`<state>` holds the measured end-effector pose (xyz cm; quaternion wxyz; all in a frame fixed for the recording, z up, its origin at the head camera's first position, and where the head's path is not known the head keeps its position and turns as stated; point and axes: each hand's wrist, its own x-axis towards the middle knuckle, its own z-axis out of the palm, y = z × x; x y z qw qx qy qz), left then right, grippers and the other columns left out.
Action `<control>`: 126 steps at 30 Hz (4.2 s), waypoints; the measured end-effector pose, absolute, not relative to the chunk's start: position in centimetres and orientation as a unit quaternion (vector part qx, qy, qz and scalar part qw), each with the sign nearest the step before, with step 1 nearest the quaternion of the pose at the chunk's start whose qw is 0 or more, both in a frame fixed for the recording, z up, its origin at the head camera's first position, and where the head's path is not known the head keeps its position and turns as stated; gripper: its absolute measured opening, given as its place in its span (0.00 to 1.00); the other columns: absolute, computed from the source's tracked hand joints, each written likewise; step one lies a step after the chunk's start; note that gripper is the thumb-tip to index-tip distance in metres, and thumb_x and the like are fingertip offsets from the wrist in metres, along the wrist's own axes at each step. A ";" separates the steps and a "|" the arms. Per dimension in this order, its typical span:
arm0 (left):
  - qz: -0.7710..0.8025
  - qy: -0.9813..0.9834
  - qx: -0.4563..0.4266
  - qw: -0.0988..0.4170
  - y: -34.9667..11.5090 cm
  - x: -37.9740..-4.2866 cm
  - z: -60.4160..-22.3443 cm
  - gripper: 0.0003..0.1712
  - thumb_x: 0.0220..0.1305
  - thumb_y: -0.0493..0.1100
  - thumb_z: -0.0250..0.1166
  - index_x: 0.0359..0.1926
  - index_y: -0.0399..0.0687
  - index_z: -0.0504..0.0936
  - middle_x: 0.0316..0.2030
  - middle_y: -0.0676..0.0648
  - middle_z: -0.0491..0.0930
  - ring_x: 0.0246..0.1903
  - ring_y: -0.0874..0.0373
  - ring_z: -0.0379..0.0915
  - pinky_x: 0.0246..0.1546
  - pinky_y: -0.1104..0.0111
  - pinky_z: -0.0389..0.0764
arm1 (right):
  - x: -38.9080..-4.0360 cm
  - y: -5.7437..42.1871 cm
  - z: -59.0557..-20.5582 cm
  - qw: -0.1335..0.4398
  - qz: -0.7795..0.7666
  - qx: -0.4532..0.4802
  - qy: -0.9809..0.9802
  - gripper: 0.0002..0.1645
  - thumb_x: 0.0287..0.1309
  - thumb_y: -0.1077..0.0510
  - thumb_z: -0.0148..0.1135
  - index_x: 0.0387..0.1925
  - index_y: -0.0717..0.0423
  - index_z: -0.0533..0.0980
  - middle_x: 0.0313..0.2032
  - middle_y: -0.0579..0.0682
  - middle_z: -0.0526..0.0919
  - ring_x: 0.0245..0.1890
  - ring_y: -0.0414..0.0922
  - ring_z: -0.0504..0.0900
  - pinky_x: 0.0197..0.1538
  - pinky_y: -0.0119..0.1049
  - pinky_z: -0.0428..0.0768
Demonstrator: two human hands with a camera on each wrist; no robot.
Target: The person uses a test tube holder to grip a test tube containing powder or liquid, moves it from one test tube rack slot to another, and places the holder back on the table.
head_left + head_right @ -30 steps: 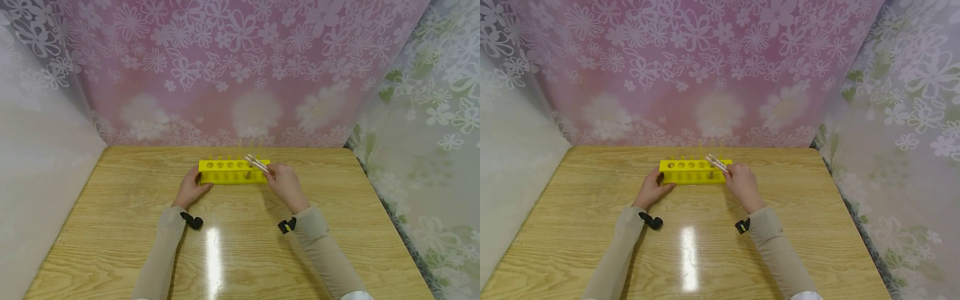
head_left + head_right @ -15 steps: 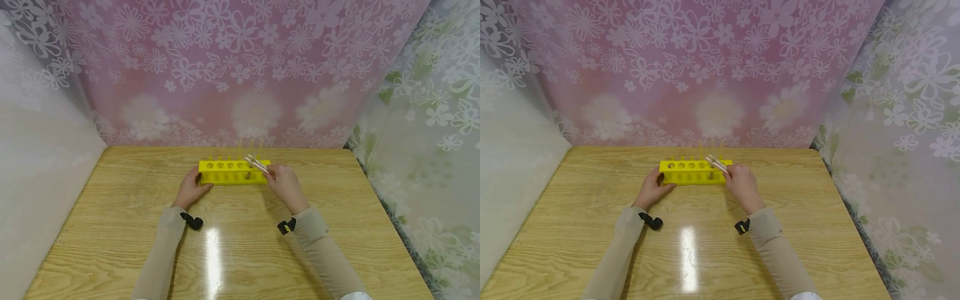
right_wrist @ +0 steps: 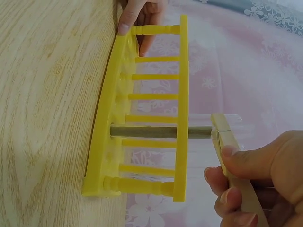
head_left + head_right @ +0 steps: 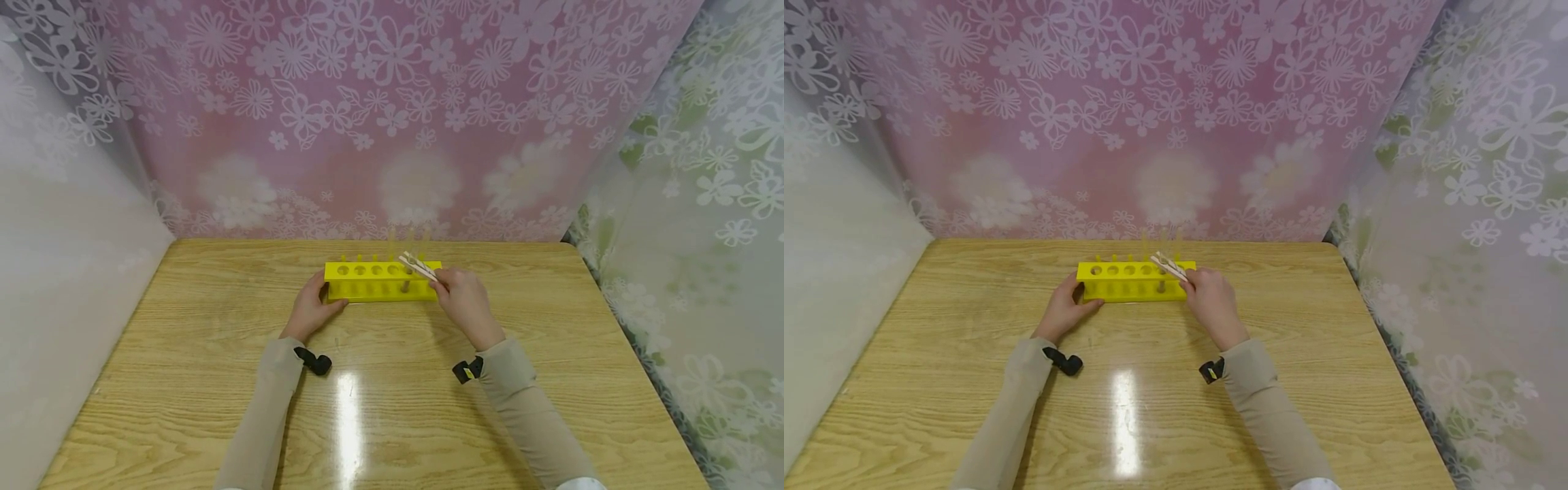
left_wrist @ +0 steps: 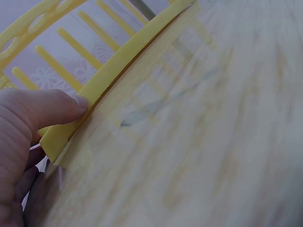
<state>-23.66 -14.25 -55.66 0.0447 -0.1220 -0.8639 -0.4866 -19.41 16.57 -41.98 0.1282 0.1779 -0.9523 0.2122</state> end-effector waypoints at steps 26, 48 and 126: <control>-0.495 -0.858 -0.128 0.044 -14.2 -23.6 -55.6 0.40 0.59 0.43 0.74 0.70 0.48 0.68 0.67 0.43 0.67 0.65 0.46 0.65 0.66 0.54 0.69 | -18.9 16.7 -41.2 0.173 0.229 0.192 -0.939 0.06 0.62 0.61 0.67 0.34 0.62 0.83 0.24 0.53 0.81 0.15 0.42 0.65 0.21 0.36 0.65; -0.496 -0.857 -0.133 0.048 -14.2 -23.6 -55.5 0.39 0.59 0.43 0.74 0.69 0.49 0.69 0.67 0.45 0.68 0.65 0.48 0.66 0.65 0.55 0.69 | -18.8 16.9 -40.6 0.191 0.234 0.189 -0.934 0.13 0.62 0.62 0.67 0.46 0.65 0.84 0.31 0.57 0.85 0.17 0.44 0.70 0.21 0.38 0.68; -0.507 -0.852 -0.122 0.040 -14.1 -23.6 -55.7 0.40 0.58 0.43 0.75 0.70 0.49 0.68 0.66 0.44 0.69 0.64 0.48 0.67 0.65 0.56 0.70 | -19.0 21.9 -41.1 0.254 0.311 0.047 -0.915 0.10 0.63 0.61 0.66 0.40 0.67 0.84 0.21 0.56 0.78 0.15 0.45 0.65 0.18 0.36 0.62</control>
